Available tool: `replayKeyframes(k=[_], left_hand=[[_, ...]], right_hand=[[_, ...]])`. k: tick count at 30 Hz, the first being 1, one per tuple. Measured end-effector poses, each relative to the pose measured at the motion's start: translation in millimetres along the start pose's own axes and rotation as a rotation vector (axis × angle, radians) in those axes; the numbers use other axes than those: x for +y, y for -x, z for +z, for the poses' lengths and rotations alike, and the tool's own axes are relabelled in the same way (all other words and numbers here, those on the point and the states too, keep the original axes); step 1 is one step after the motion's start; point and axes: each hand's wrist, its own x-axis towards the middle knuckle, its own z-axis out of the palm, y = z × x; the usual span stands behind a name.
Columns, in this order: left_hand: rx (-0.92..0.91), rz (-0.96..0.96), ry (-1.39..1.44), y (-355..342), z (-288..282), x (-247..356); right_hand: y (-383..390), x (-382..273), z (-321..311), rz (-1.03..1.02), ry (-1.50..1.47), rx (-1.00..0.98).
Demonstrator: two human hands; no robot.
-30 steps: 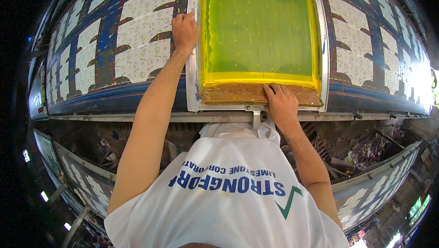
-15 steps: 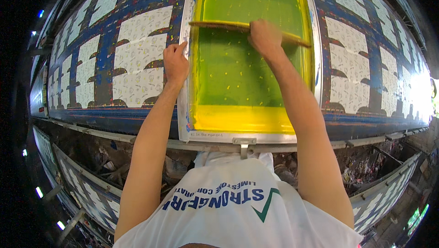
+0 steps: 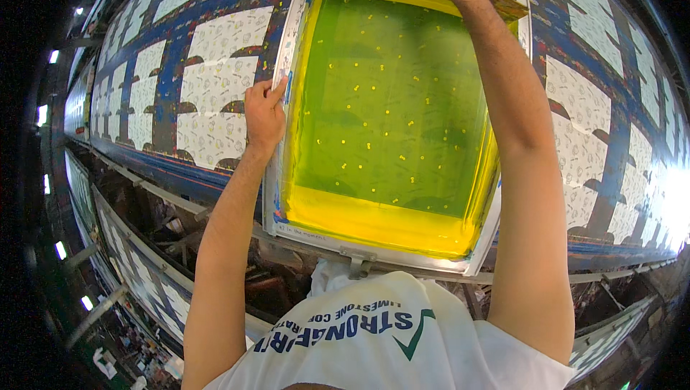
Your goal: The person uses a squeegee to pull green ink across a screen printing frame, repeatedly coating the mesh to transfer ink onto the substrate below. The person maintains steady pressure and consistent strokes throughout the process.
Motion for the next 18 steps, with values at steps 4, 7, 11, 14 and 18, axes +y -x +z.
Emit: replayKeyframes(k=[4, 7, 11, 14, 18], left_hand=[[0.008, 0.007, 0.023, -2, -1, 1], [0.019, 0.002, 0.012, -2, -1, 0], [0.0, -0.018, 0.022, -2, 1, -1], [-0.009, -0.023, 0.022, -1, 2, -2], [0.06, 0.03, 0.035, -3, 6, -6]], right_hand=[[-17, 2, 7, 0.008, -0.02, 0.008], [-13, -2, 14, -0.004, -0.015, 0.018], [37, -21, 15, 0.02, -0.007, 0.015], [95, -46, 7, -0.025, 0.027, -0.072], [179, -87, 3, -0.023, 0.044, -0.163]])
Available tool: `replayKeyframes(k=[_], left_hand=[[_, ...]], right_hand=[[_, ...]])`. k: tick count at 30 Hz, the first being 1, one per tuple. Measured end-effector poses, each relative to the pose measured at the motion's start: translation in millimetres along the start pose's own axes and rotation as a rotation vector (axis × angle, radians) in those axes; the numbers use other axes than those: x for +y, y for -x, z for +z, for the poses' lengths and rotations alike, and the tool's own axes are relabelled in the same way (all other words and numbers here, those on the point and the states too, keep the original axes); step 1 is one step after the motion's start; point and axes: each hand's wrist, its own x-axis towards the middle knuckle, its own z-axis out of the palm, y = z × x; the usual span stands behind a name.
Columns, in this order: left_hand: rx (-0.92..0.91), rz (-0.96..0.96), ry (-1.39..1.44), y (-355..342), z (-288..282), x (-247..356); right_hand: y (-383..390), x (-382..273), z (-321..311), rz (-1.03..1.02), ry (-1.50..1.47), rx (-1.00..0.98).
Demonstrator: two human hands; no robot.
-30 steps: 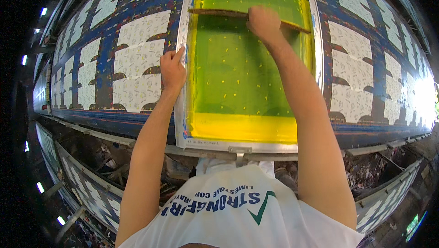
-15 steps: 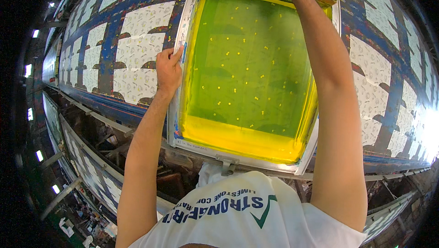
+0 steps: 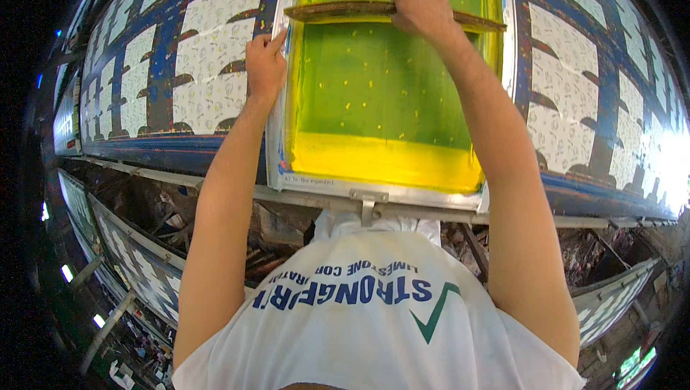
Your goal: The person uses a squeegee to pull green ink across a screen printing frame, repeatedly coating the mesh to transfer ink onto the substrate below. The person maintains steady pressure and consistent strokes throughout the process.
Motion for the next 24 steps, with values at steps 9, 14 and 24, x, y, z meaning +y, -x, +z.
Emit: replayKeyframes(k=[9, 14, 24], left_hand=[[0.021, 0.032, -0.013, 4, 10, -9], [0.015, 0.024, 0.004, 2, 12, -9], [0.039, 0.024, -0.019, 6, 12, -8]], right_hand=[[215, -96, 33, 0.073, -0.097, -0.092], [276, -130, 42, 0.069, -0.106, 0.02], [268, -115, 25, 0.067, -0.137, -0.098]])
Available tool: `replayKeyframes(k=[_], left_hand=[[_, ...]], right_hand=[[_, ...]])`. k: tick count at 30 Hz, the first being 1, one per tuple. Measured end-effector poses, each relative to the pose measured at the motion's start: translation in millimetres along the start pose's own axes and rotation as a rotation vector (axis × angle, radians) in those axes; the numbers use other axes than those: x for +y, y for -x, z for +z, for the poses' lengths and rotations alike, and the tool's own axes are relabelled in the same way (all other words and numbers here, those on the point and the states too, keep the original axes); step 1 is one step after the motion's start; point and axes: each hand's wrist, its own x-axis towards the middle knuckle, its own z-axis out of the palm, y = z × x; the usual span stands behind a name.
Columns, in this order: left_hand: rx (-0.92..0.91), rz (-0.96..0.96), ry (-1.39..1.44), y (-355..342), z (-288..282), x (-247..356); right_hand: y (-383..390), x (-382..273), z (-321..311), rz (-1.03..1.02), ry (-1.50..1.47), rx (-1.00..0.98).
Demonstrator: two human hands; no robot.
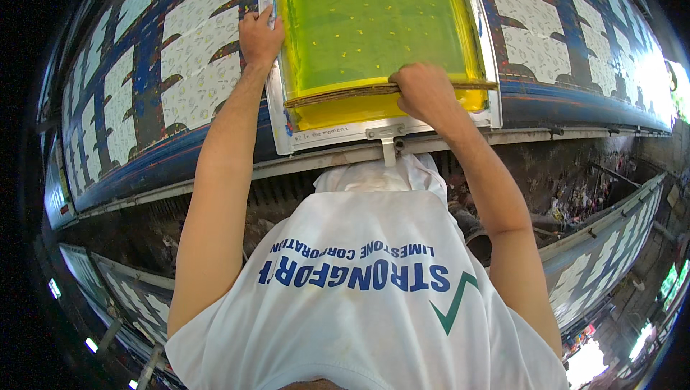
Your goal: The person uses a squeegee to pull green ink across a screen printing frame, repeatedly coating the mesh to transfer ink onto the substrate below. The person maintains steady pressure and consistent strokes throughout the process.
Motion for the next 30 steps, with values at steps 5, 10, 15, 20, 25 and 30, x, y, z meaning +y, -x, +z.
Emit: replayKeyframes(k=[5, 10, 15, 20, 25, 30], left_hand=[[-0.028, -0.023, 0.07, -2, -1, -1], [-0.021, -0.06, 0.085, -4, -3, 1], [-0.055, -0.105, 0.029, -6, -8, 5], [-0.113, -0.134, 0.023, -8, -12, 8], [-0.146, -0.173, 0.032, -9, -12, 6], [-0.163, -0.178, 0.004, -10, -12, 7]], right_hand=[[25, -11, 14, -0.046, -0.017, 0.02], [44, -6, 25, -0.12, -0.148, 0.071], [67, -1, 24, -0.252, -0.234, 0.106], [82, 39, 10, -0.234, -0.505, 0.014], [80, 124, -4, -0.022, -0.39, 0.221], [84, 205, -13, 0.134, -0.3, 0.346]])
